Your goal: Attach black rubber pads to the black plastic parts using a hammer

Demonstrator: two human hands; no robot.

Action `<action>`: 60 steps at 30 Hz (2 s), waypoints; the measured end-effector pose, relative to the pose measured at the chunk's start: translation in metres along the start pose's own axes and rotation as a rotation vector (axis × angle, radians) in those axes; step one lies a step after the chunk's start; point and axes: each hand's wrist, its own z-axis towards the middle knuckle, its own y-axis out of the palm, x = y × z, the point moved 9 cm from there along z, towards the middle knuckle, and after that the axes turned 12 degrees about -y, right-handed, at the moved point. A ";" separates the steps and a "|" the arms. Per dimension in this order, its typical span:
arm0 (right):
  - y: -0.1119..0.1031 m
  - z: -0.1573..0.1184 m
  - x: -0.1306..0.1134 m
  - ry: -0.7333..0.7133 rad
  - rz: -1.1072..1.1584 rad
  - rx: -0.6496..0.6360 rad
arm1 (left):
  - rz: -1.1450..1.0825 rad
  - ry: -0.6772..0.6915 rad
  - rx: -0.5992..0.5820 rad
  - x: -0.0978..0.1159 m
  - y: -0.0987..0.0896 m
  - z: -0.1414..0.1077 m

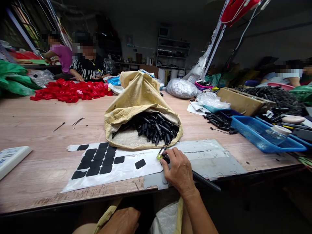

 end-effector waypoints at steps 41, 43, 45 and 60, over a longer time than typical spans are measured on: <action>-0.001 0.000 0.001 0.009 0.006 -0.015 | -0.841 0.322 0.458 -0.038 -0.215 0.018; -0.002 -0.001 0.001 -0.008 0.000 -0.045 | -0.848 0.359 0.414 -0.032 -0.198 0.019; -0.004 -0.005 0.004 0.003 -0.025 -0.076 | -0.778 0.356 0.445 -0.030 -0.190 0.020; -0.019 -0.009 -0.013 0.031 0.160 0.082 | -0.610 0.339 0.532 -0.026 -0.193 0.017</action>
